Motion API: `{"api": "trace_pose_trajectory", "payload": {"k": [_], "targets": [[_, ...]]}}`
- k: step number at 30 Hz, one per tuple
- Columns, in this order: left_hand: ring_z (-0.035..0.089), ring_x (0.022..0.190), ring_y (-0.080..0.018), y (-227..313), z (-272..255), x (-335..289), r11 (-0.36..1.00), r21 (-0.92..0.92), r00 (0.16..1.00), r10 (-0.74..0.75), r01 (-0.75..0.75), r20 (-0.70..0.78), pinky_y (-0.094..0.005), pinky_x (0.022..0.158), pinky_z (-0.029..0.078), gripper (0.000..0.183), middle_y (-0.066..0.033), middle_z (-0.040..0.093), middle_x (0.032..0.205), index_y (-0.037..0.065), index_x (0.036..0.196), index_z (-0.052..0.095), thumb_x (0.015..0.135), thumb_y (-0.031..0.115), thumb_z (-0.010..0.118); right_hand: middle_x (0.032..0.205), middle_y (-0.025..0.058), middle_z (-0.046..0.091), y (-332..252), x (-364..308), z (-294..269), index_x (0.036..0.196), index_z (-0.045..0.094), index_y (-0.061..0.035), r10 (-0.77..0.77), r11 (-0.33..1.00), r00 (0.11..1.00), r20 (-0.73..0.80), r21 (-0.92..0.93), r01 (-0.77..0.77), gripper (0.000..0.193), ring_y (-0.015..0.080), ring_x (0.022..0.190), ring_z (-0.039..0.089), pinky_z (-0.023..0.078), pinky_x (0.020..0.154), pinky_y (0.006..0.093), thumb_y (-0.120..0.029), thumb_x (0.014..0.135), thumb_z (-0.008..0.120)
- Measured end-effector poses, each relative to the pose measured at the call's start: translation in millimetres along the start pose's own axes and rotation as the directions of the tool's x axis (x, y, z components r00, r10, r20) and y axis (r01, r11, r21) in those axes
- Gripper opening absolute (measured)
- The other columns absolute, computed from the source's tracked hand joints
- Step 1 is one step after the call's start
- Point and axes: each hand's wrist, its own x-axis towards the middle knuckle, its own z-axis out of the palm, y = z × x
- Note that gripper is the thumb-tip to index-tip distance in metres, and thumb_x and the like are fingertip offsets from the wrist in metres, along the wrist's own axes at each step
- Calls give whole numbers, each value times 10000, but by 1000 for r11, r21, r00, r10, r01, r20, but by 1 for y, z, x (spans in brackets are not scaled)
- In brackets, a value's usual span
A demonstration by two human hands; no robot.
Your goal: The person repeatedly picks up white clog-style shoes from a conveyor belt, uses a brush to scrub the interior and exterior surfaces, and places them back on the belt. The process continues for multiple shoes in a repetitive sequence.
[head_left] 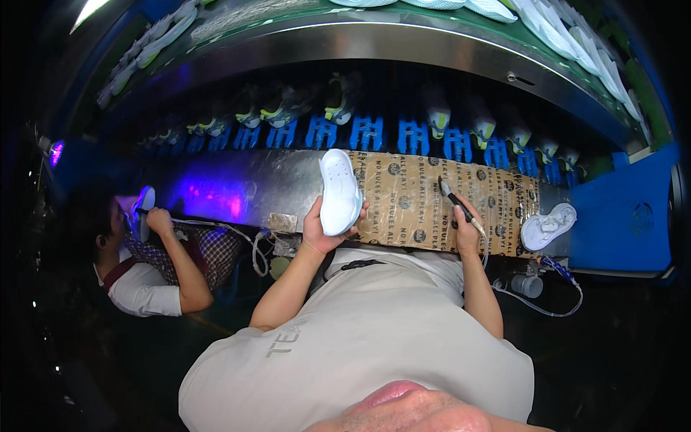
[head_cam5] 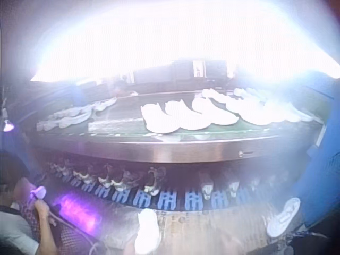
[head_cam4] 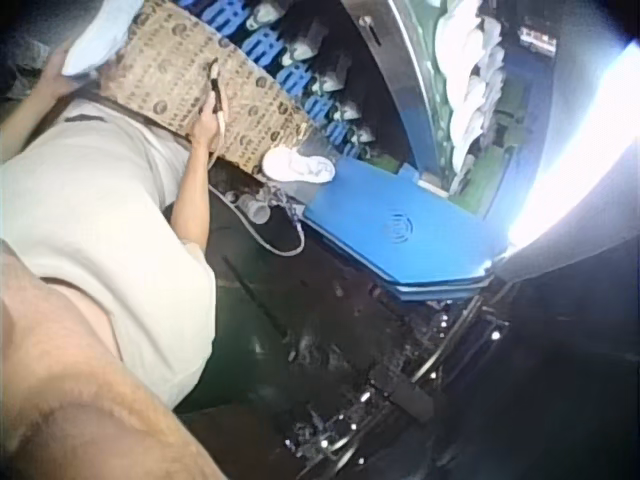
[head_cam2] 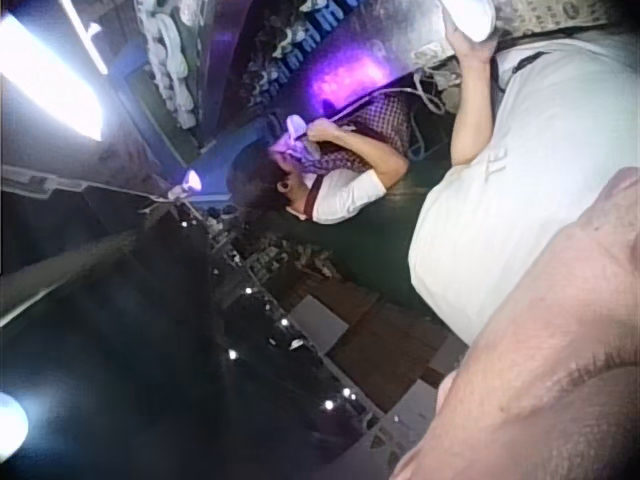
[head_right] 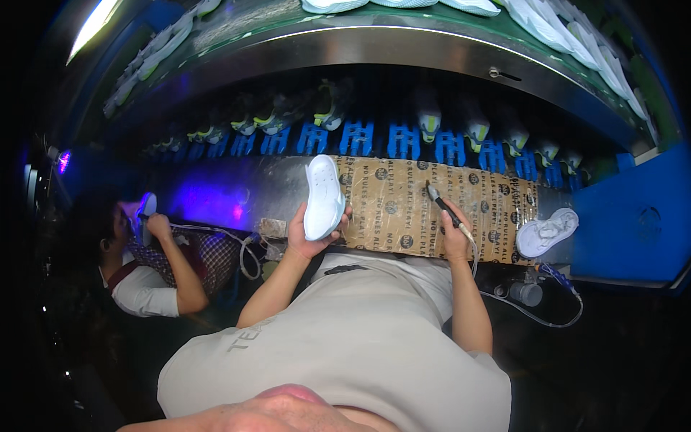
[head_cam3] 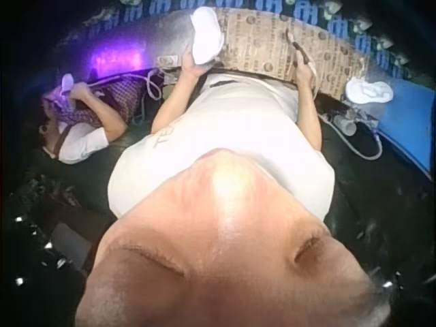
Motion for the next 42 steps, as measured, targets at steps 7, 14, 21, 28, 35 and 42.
{"api": "trace_pose_trajectory", "payload": {"k": [7, 14, 21, 28, 35, 42], "targets": [[555, 955, -378, 18, 53, -1, 998, 19, 953, -63, 60, 295, -420, 719, 452, 754, -273, 520, 1296, 125, 1498, 404, 925, 601, 519, 1064, 122, 699, -2, -3, 5, 1192, 683, 21, -58, 998, 998, -23, -8, 57, 296, 180, 874, 634, 510, 814, 308, -128, 939, 642], [579, 805, -392, 7, 93, -2, 992, 22, 830, -117, 125, 546, -415, 661, 451, 756, -364, 570, 1127, 140, 1526, 376, 958, 630, 463, 1112, 151, 704, -5, -2, 6, 1172, 681, 36, -80, 997, 997, -9, -4, 80, 287, 248, 1003, 658, 495, 915, 333, -113, 929, 649], [591, 897, -433, 6, 102, 0, 977, 134, 859, -212, 168, 465, -470, 730, 495, 798, -399, 501, 1194, 104, 1548, 310, 953, 598, 507, 1058, 154, 698, -5, -2, 7, 1165, 683, 22, -108, 994, 994, -16, 18, 108, 284, 228, 943, 647, 492, 864, 328, -119, 920, 652], [622, 920, -415, -5, 108, 18, 915, 275, 894, -365, 294, 261, -489, 754, 555, 816, -368, 510, 1218, 31, 1523, 321, 937, 579, 469, 1028, 141, 688, -16, -1, 12, 1199, 675, 15, -125, 992, 979, -162, 5, 127, 296, 230, 899, 645, 508, 824, 336, -111, 935, 625], [647, 1115, -418, -56, 78, 27, 607, 635, 817, -572, 478, -69, -457, 978, 532, 717, -313, 581, 1281, -60, 1489, 335, 1018, 475, 407, 1017, 125, 662, -148, 24, 54, 1242, 667, -8, -659, 752, 696, -286, -227, 619, 347, 275, 1009, 593, 478, 906, 384, -132, 918, 675], [640, 1107, -419, -48, 98, 33, 631, 562, 742, -669, 535, 46, -467, 887, 563, 735, -302, 582, 1261, -77, 1469, 359, 995, 475, 465, 1112, 113, 652, -133, 72, 8, 1294, 630, -20, -476, 874, 678, -560, -220, 433, 335, 222, 998, 608, 514, 859, 345, -181, 1003, 588]]}}
